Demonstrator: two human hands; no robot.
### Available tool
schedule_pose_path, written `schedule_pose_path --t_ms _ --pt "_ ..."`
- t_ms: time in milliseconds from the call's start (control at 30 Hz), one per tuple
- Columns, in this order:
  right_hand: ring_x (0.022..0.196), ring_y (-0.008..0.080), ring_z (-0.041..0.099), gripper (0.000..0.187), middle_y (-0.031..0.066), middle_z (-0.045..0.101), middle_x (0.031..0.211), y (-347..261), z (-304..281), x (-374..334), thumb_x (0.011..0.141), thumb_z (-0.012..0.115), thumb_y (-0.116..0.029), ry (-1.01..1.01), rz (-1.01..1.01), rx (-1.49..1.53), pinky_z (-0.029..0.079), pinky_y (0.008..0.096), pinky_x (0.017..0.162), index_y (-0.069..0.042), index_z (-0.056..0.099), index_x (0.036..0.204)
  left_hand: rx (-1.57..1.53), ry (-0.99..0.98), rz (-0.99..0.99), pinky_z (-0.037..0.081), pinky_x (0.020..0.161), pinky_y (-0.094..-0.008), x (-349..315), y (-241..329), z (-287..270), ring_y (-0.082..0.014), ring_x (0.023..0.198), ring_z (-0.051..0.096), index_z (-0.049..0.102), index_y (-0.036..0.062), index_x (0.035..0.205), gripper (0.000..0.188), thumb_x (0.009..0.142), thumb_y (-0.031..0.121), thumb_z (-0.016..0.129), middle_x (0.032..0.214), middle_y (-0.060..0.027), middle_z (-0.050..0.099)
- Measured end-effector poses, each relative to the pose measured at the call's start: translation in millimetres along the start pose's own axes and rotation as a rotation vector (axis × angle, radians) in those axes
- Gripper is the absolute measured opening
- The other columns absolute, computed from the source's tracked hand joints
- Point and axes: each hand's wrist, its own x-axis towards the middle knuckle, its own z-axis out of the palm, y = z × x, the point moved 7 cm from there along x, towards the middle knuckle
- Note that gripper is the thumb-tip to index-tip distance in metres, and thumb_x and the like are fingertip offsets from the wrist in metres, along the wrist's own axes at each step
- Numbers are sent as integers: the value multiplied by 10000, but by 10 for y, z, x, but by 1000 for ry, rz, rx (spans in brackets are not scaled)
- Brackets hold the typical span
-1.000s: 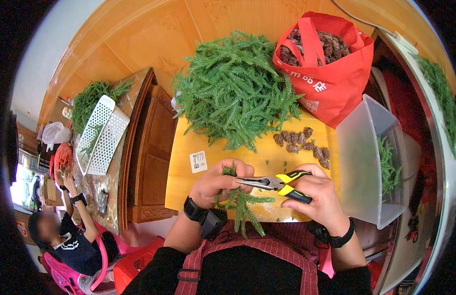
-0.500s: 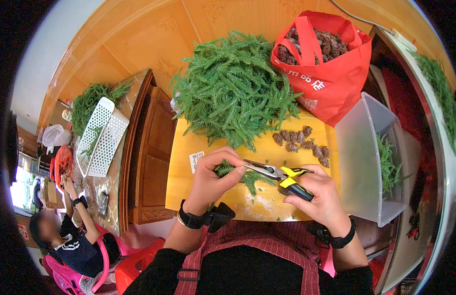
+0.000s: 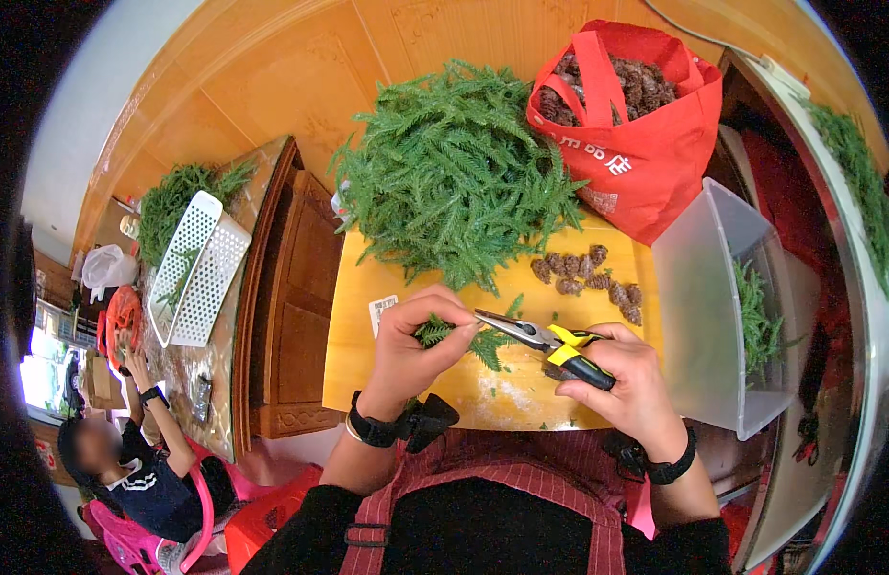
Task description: The recorder is sorting and trimming green leafy herbs and small brown items on a work table.
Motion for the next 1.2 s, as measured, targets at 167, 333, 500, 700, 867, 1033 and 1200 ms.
schedule_pose_path --t_ms 167,333,500,700,867,1033,1200 --pt "770 295 535 306 90 530 655 -11 15 -1 633 762 -267 -41 -13 8 439 360 701 -26 610 746 25 14 56 415 630 -250 -4 16 -7 -144 700 553 618 10 801 102 714 -38 637 741 -58 581" --pt "741 298 536 308 95 526 644 -13 16 -6 626 768 -260 -41 -27 -44 441 359 684 -22 590 707 81 30 104 419 616 -252 -5 70 -6 -149 689 555 623 12 804 114 706 -46 636 734 -59 580" --pt "754 298 551 260 110 542 647 15 54 -32 648 757 -236 -72 150 -37 443 352 685 -31 615 723 215 117 179 427 643 -245 -40 118 -23 -148 703 556 621 17 764 112 693 -70 628 757 -65 593" --pt "796 296 553 265 103 557 666 16 39 -56 669 740 -257 -35 50 92 440 360 707 -49 664 814 132 120 116 427 613 -244 -35 53 -42 -151 691 555 632 2 819 123 710 -54 642 754 -67 583" --pt "796 291 553 281 93 571 663 -6 39 -63 685 719 -291 -55 75 63 438 358 733 -34 655 777 124 130 127 432 623 -245 -30 58 -39 -151 710 557 633 1 827 128 716 -63 640 774 -70 585" --pt "784 286 554 320 86 577 647 -11 26 -37 686 709 -331 -31 89 30 437 362 750 -23 647 746 120 115 146 436 633 -246 -31 62 -35 -156 720 562 633 4 836 138 714 -61 648 779 -71 587" --pt "765 278 560 284 88 577 649 -14 26 -29 640 748 -275 -23 84 -2 438 357 724 -27 638 723 129 66 151 445 669 -250 -46 52 -29 -154 761 566 626 17 878 182 713 -50 662 818 -60 590"
